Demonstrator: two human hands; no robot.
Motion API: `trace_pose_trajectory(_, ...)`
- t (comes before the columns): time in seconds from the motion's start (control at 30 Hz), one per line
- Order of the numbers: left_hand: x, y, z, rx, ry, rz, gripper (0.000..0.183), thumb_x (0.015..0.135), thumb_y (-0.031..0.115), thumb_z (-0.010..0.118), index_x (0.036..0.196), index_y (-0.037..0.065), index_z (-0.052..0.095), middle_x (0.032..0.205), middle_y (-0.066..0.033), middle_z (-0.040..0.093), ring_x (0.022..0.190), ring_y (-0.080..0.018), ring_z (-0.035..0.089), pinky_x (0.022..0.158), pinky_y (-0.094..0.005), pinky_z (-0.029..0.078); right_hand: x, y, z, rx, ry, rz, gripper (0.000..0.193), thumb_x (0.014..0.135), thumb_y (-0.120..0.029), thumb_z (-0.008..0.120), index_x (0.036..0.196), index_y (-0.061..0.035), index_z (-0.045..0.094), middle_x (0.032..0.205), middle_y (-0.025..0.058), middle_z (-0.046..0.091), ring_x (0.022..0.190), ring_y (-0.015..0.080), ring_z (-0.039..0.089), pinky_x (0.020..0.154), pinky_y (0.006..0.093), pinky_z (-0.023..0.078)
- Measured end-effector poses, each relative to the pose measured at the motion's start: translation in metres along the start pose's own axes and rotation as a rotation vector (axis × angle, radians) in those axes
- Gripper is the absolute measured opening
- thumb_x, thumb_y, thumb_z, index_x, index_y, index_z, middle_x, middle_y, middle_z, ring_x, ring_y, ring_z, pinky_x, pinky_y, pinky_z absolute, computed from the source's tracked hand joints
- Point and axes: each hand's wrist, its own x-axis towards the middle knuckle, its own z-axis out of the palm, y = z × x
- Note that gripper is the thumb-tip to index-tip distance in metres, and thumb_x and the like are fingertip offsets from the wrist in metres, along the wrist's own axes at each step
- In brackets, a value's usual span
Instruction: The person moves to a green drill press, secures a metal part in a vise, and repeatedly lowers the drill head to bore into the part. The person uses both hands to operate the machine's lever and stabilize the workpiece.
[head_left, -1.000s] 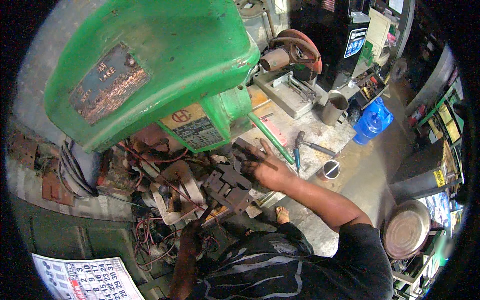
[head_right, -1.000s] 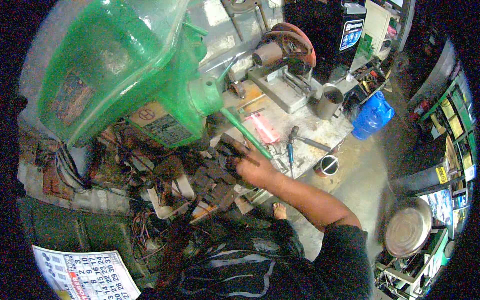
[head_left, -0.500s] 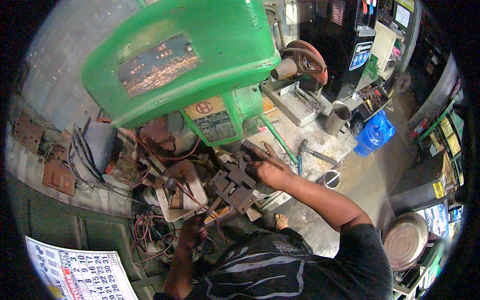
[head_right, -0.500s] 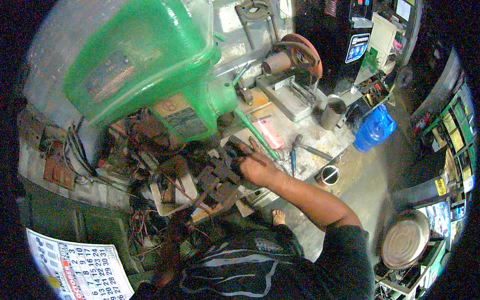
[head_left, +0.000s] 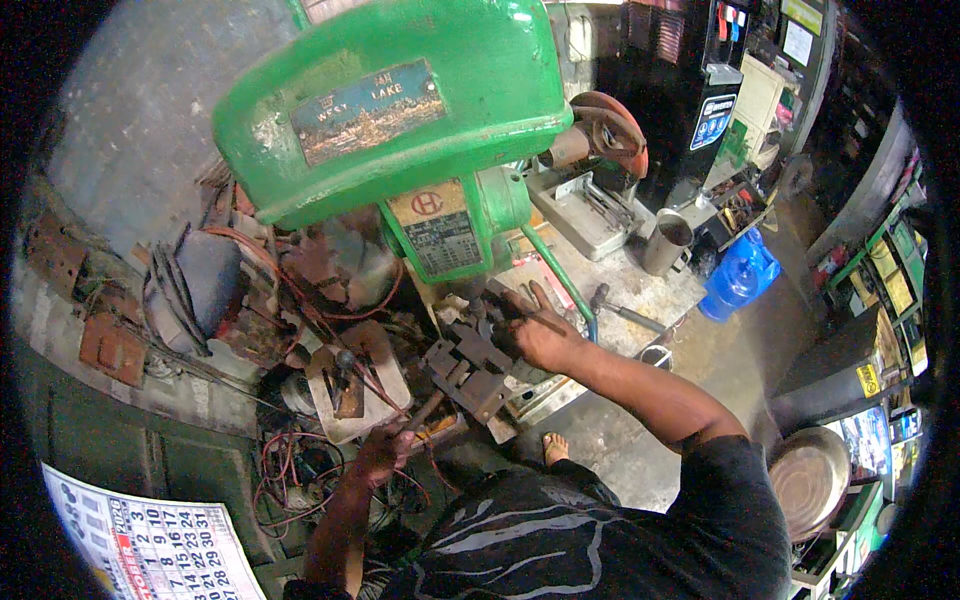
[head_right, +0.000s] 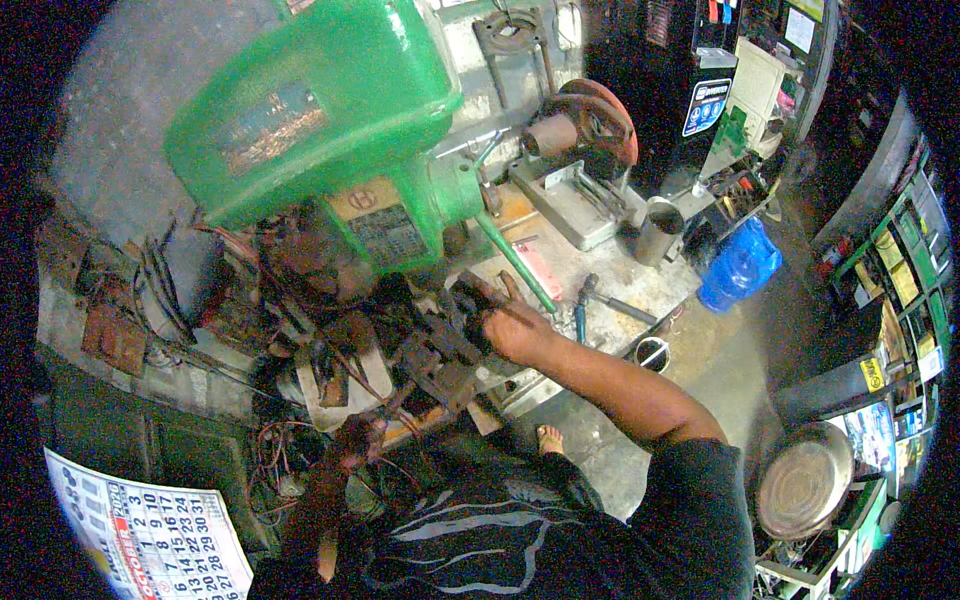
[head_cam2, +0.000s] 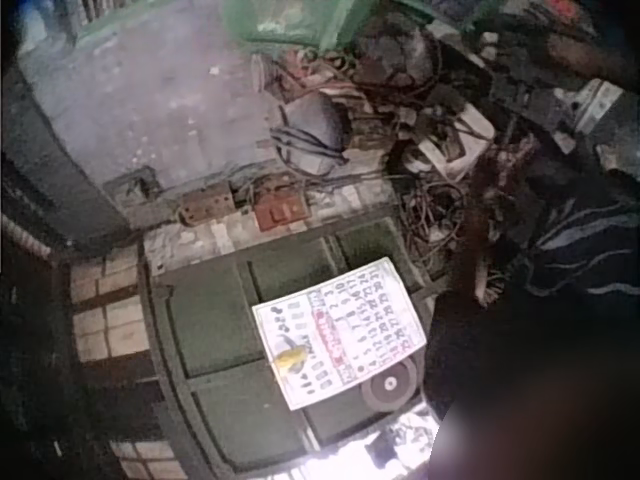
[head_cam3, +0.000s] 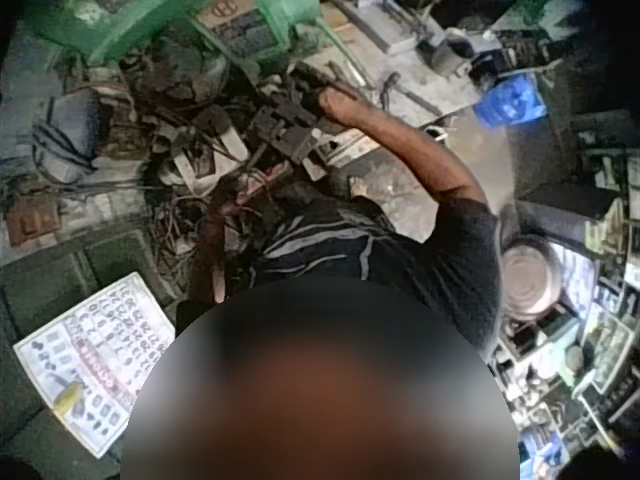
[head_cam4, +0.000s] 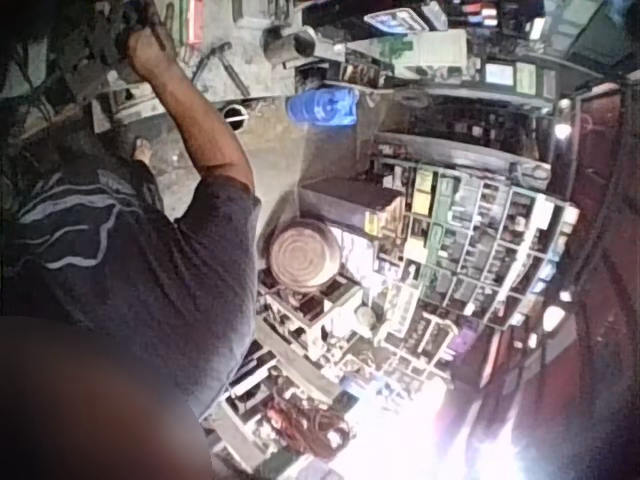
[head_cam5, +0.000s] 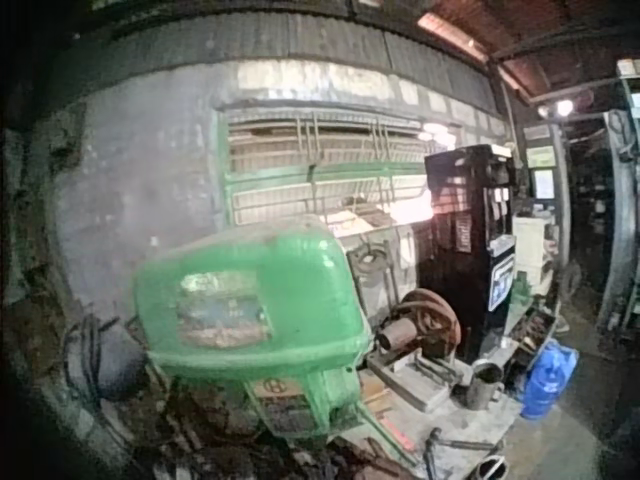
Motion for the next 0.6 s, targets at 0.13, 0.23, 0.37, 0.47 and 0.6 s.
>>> trace_pose_trajectory(0.13,0.004,0.004,0.012,0.478,0.220,0.212,0.047,0.099,0.038,0.067,0.123,-0.002,0.069,0.104,-0.0137,0.074,0.085,-0.0327,0.071,0.084,-0.0463,0.057,0.003,0.004,0.015,0.092,0.117,-0.021,0.044,0.090,-0.021,0.059,0.132,-0.0166,0.068,0.143,0.0107,0.062,0.151,0.0377,0.036,0.120,0.0715,0.028)
trace_pose_trajectory(0.23,-0.001,0.010,0.009,0.342,0.232,0.301,0.040,0.097,0.036,0.067,0.113,-0.001,0.073,0.087,-0.0063,0.070,0.073,-0.0196,0.063,0.068,-0.0393,0.051,-0.010,0.019,0.029,0.429,0.394,-0.096,0.043,0.087,-0.014,0.064,0.130,-0.0130,0.068,0.142,0.0132,0.063,0.147,0.0394,0.042,0.121,0.0630,0.032)
trace_pose_trajectory(0.37,0.013,0.021,-0.009,-0.393,-0.097,0.014,0.035,0.101,0.024,0.069,0.125,-0.001,0.070,0.085,-0.0046,0.068,0.075,-0.0117,0.059,0.067,-0.0298,0.048,-0.082,0.051,0.064,0.707,0.558,0.489,0.041,0.085,-0.005,0.070,0.126,-0.0069,0.068,0.133,0.0190,0.066,0.132,0.0407,0.056,0.110,0.0508,0.045)
trace_pose_trajectory(0.47,0.022,0.026,-0.008,-0.215,-0.107,-0.049,0.026,0.102,0.016,0.066,0.121,0.000,0.070,0.076,0.0022,0.061,0.070,-0.0151,0.057,0.064,-0.0326,0.048,-0.141,0.068,0.123,0.551,0.540,1.154,0.032,0.096,-0.016,0.064,0.124,-0.0007,0.063,0.109,0.0251,0.073,0.102,0.0443,0.071,0.090,0.0471,0.056)
trace_pose_trajectory(0.6,0.018,0.039,0.013,0.285,0.109,0.455,0.022,0.101,0.012,0.063,0.120,0.004,0.071,0.084,-0.0117,0.070,0.075,-0.0243,0.065,0.072,-0.0392,0.052,-0.164,0.073,0.226,0.875,0.012,1.309,0.053,0.099,-0.030,0.063,0.139,0.0034,0.052,0.118,0.0338,0.070,0.117,0.0453,0.067,0.098,0.0509,0.053)
